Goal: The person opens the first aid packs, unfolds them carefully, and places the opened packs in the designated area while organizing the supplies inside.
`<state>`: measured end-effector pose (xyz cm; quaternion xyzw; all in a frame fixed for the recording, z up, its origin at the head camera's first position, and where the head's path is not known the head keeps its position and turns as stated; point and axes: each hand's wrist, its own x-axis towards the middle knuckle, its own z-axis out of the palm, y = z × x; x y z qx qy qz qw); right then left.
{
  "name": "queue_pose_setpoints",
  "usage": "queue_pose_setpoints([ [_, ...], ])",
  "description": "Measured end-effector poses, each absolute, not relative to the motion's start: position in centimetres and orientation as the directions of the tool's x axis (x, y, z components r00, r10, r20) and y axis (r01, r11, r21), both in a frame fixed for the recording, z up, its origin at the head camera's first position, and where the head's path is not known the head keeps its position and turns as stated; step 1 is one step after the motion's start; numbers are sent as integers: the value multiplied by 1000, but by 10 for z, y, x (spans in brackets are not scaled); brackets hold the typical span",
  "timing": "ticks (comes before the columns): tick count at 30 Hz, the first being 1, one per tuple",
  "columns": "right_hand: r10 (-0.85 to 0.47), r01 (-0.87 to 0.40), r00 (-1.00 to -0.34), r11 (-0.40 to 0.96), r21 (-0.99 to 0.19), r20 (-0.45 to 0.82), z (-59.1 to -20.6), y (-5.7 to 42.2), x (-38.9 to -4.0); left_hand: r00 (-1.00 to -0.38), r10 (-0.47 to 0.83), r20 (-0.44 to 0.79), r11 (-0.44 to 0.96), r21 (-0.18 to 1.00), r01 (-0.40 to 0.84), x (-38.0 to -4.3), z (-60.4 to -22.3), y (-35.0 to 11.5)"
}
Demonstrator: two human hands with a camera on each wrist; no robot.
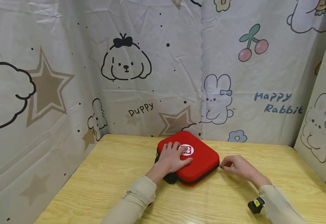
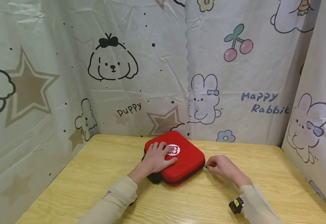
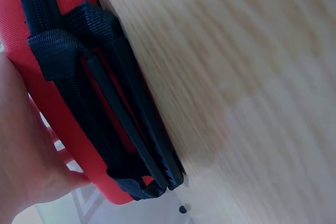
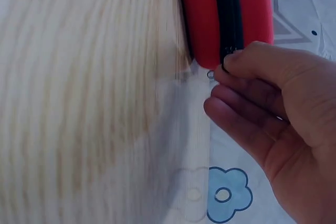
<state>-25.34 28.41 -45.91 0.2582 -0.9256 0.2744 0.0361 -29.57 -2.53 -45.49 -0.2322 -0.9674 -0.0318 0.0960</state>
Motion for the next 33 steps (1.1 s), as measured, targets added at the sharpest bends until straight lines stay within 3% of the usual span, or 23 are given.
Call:
queue_pose_setpoints([
  [23, -524, -523, -839, 708, -474, 143, -452, 237, -228, -911, 342, 230, 933, 31, 359, -286, -453, -14],
  [33, -509, -509, -849, 712, -484, 143, -453, 238, -230, -898, 381, 221, 917, 29, 397, -285, -451, -16],
])
